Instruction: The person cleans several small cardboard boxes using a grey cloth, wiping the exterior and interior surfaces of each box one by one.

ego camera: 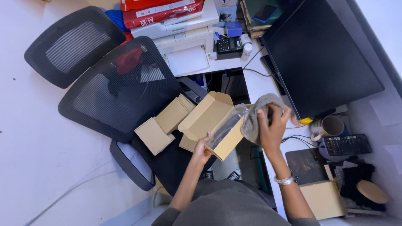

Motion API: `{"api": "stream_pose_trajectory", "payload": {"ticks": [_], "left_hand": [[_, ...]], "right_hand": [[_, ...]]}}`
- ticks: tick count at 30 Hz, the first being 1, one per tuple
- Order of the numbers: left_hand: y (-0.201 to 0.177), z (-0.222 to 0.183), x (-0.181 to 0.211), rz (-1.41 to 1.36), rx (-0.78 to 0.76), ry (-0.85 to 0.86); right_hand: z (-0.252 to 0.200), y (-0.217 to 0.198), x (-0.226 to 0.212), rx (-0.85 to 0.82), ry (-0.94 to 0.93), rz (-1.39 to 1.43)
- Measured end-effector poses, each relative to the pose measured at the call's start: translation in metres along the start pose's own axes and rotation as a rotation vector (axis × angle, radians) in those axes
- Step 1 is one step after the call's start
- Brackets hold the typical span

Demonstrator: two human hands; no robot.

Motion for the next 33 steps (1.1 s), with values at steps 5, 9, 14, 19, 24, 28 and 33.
{"api": "stream_pose_trajectory", "payload": {"ticks": [5, 9, 14, 19, 24, 28, 33], "left_hand": [[-0.015, 0.046, -0.018, -0.007, -0.009, -0.013], [-0.004, 0.032, -0.008, -0.027, -0.003, -0.040], [-0.017, 0.076, -0.027, -0.027, -0.027, -0.114], [-0.015, 0.054, -0.018, -0.092, -0.089, -0.150], [-0.004, 0.004, -0.003, -0.100, -0.080, -0.141], [-0.004, 0.011, -0.014, -0.095, -0.062, -0.147], [-0.044, 0.128, -0.048, -0.062, -0.078, -0.177]], "right_hand": [[-0.029, 0.035, 0.009, -0.116, -0.158, -0.211], [-0.080, 0.051, -0.012, -0.239, -0.351, -0.206], [-0.119, 0.039, -0.040, -0.328, -0.619, 0.087], [-0.086, 0.040, 0.037, -0.175, -0.674, -0.047], [-0.012, 0.023, 0.045, -0.031, -0.667, -0.185], [-0.033, 0.041, 0.018, -0.162, -0.619, -0.121], [-0.116, 0.047, -0.039, -0.397, -0.741, 0.160]]}}
Point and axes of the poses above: each hand's wrist, its own z-axis towards the middle knuckle, its own y-axis out of the palm, x = y × z, the point moved 2 cm from there along z, towards the middle knuckle, and after that the axes turned 12 degrees about x, right-handed, at the moved point
